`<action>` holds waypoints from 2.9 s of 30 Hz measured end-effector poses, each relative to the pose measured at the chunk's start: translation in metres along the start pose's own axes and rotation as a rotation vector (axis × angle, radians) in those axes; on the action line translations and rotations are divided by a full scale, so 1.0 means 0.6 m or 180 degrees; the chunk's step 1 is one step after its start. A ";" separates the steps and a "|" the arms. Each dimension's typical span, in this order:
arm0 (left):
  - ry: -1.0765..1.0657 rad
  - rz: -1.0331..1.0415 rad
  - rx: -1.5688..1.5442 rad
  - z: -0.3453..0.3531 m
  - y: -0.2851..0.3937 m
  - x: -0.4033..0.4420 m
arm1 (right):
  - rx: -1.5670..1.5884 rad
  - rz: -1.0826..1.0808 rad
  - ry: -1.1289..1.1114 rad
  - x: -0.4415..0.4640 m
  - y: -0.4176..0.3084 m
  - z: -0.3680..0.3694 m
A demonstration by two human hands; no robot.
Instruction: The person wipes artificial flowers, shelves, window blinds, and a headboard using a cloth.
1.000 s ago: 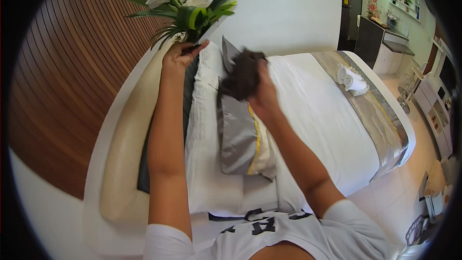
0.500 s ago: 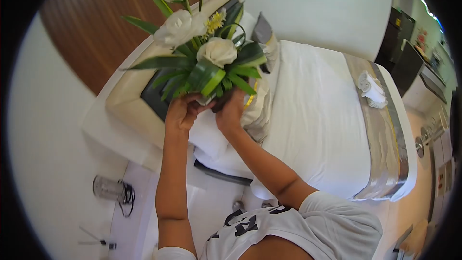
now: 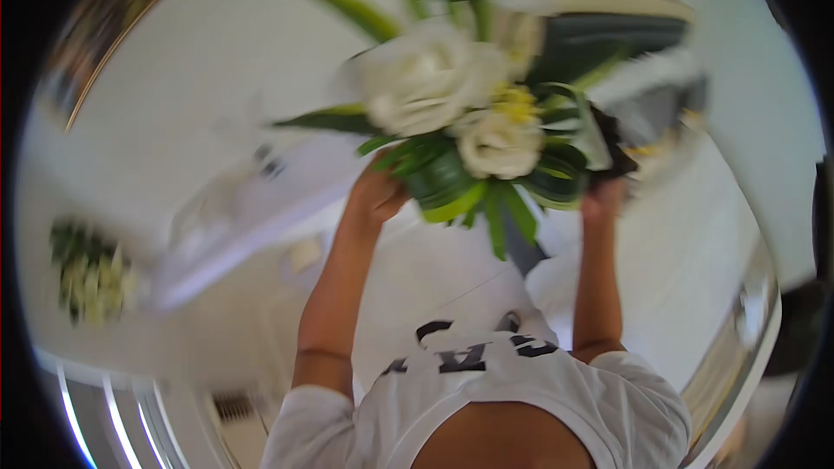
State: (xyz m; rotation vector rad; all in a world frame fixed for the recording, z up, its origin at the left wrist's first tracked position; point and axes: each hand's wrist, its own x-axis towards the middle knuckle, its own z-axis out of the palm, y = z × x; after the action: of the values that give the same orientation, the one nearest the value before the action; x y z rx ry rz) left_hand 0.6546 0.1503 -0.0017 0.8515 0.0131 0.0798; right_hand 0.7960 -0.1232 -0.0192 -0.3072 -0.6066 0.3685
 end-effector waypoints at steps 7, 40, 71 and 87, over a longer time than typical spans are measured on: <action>0.1720 0.0228 0.0809 -0.154 0.123 -0.300 | -0.1004 0.2234 0.0357 -0.056 0.281 0.116; 0.3716 0.1434 0.1658 -0.877 0.554 -0.543 | -0.5812 0.1104 -0.1760 0.164 1.156 0.365; 0.3655 0.1300 0.3044 -0.857 0.557 -0.535 | -0.1332 0.1003 0.0802 0.061 1.006 0.442; 0.2324 0.1975 0.1827 -0.711 0.548 -0.616 | -0.3763 -0.0132 -0.1215 -0.120 1.159 0.649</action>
State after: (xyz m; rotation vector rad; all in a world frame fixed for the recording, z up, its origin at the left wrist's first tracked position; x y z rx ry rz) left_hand 0.2462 0.6586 -0.0432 1.3345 0.4770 1.0057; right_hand 0.3371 0.5322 -0.0175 -1.3719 -1.1689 -0.0204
